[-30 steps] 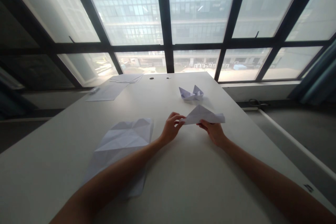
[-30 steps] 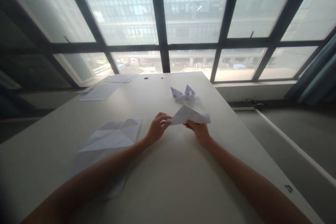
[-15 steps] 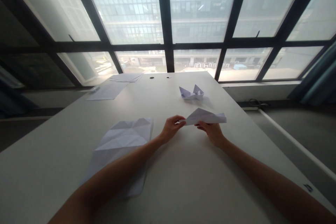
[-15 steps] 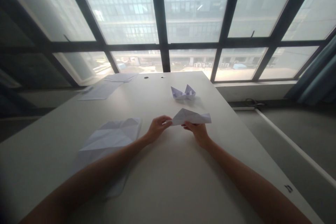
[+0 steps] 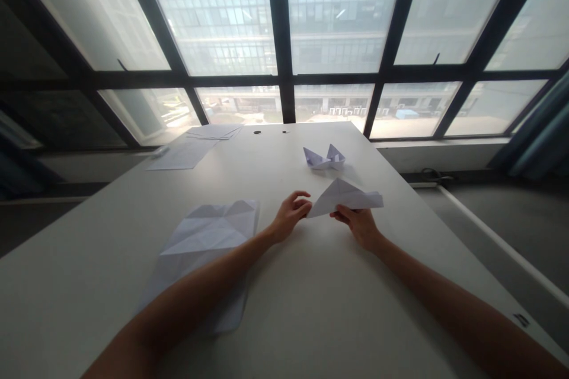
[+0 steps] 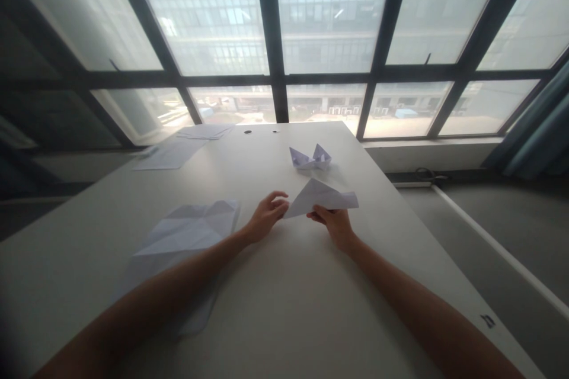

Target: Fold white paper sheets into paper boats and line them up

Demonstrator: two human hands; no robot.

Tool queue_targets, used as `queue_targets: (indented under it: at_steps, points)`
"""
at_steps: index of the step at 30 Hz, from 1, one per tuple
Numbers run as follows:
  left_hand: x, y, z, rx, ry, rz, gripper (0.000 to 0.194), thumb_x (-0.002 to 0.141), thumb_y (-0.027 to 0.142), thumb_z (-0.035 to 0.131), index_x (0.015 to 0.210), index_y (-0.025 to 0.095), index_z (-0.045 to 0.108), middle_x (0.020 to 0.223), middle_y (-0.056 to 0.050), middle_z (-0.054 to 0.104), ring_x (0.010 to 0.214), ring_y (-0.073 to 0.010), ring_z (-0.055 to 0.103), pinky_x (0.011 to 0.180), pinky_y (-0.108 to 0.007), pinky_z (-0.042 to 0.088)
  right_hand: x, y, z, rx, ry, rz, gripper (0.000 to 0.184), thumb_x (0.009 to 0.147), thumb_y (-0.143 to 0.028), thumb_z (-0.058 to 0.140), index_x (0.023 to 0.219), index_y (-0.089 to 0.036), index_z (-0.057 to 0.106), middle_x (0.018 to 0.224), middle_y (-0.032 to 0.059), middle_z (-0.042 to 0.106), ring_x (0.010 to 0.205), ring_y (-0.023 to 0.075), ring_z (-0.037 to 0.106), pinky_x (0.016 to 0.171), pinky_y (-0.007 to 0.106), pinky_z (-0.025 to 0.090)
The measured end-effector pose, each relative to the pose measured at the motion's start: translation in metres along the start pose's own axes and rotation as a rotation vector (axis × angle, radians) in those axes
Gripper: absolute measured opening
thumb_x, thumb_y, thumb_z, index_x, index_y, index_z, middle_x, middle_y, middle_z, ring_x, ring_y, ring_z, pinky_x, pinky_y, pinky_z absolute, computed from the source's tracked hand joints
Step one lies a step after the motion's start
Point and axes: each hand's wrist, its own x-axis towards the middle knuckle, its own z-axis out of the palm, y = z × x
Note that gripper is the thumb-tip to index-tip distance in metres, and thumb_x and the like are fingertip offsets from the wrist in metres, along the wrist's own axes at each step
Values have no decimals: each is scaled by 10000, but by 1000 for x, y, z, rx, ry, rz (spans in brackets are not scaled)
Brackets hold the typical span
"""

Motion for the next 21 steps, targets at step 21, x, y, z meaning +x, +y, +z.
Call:
queue_targets:
  at_steps: [21]
  points:
    - [0,6,-2,194,-100,-27,360,809,469,728,947,139,770,760,-71,722,676,-164,639,616,-257,496,0,1,-1,-85,-59,-45,372,612,-382,871,859,-169,691,717,24,710,617,171,661,574,300,547]
